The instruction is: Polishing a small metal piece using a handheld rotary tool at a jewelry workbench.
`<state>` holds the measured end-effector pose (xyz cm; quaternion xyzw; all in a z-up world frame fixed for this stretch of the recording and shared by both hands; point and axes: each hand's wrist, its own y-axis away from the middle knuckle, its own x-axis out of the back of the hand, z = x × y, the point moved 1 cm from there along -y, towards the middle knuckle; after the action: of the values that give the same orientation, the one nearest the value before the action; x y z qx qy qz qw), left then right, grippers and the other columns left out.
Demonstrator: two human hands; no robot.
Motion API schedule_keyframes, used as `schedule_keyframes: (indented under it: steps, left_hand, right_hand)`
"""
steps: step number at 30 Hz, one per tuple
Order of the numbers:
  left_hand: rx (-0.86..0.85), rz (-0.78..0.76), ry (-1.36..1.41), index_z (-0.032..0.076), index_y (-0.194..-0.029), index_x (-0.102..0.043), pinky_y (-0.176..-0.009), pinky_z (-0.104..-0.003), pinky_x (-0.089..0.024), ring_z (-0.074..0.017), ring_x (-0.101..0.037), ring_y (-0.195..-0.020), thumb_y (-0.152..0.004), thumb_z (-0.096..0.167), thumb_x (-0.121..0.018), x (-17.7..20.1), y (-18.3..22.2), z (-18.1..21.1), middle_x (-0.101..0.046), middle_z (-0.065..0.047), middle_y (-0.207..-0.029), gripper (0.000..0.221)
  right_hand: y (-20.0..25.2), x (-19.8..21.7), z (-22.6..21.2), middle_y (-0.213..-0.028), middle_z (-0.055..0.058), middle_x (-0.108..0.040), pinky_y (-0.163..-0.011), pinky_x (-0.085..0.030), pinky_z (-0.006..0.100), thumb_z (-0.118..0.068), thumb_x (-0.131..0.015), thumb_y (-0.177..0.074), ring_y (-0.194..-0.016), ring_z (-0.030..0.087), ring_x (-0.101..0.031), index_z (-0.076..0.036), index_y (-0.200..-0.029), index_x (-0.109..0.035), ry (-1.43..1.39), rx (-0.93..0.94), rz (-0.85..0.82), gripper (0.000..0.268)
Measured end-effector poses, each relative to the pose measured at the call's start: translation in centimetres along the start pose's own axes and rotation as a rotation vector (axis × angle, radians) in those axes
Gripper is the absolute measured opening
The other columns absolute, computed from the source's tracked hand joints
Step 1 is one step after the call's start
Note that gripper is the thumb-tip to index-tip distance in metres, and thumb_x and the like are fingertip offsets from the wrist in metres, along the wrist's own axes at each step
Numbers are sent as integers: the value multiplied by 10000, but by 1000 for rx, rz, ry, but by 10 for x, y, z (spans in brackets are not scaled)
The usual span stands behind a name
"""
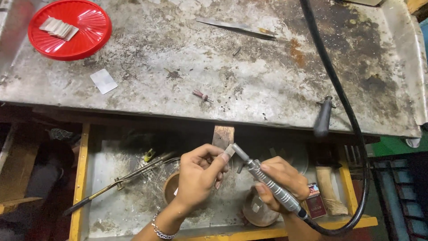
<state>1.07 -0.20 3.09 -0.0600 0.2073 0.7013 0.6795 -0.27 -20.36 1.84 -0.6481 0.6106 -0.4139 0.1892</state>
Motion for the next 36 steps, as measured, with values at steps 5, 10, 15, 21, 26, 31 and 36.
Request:
schedule_keyframes:
  steps: [5, 10, 15, 21, 26, 31, 36]
  left_hand:
    - [-19, -21, -30, -40, -867, -715, -321, -251, -430, -110, -522, -377, -916, 62, -726, 4, -1, -7, -610, -101, -551, 114]
    - [-55, -39, -80, -22, -860, -736, -345, -235, -433, -93, -529, -389, -917, 73, -711, 6, -3, -7, -622, -76, -551, 114]
    - [-60, -33, -107, -4, -844, -738, -369, -232, -454, -82, -540, -403, -910, 104, -729, 7, -2, -6, -623, -52, -541, 126]
    - [-73, -63, -37, -28, -838, -696, -335, -243, -421, -109, -506, -358, -921, 74, -717, 8, -4, -9, -598, -82, -520, 134]
    - [-74, -88, -6, -56, -889, -718, -325, -236, -401, -101, -482, -353, -941, 45, -689, 8, -4, -8, -576, -81, -512, 117]
    - [-88, -81, -60, -21, -859, -709, -329, -236, -434, -100, -516, -357, -926, 104, -719, 10, -4, -10, -605, -77, -513, 142]
    - [-73, -73, -76, -25, -863, -724, -321, -233, -417, -97, -505, -349, -924, 104, -715, 10, -5, -9, -593, -74, -509, 143]
  right_hand:
    - [-5, -8, -5, -867, 125, -719, -677, -601, 298, -134, -709, -905, -749, 248, -709, 23, -1169, -652, 15, -7, -67, 313]
    - [-9, -8, -5, -879, 112, -729, -678, -612, 288, -140, -700, -919, -754, 241, -724, 24, -1167, -654, 24, -3, -108, 301]
    - [-4, -11, -1, -865, 134, -728, -660, -597, 292, -123, -714, -891, -723, 244, -707, 28, -1124, -673, 22, -17, -40, 281]
    - [-1, -8, 1, -837, 106, -726, -638, -597, 278, -145, -709, -907, -706, 220, -704, -11, -1143, -670, 63, 2, 13, 274]
    - [-5, -10, -2, -898, 129, -743, -666, -624, 285, -154, -714, -911, -756, 254, -733, 15, -1130, -670, 11, 14, -84, 280]
    - [1, -8, 6, -881, 118, -744, -654, -621, 270, -134, -725, -887, -740, 232, -728, 10, -1122, -678, 41, -11, -22, 279]
    - [1, -6, 4, -849, 112, -726, -651, -612, 281, -218, -720, -918, -735, 238, -708, 9, -1143, -663, 38, 13, -24, 325]
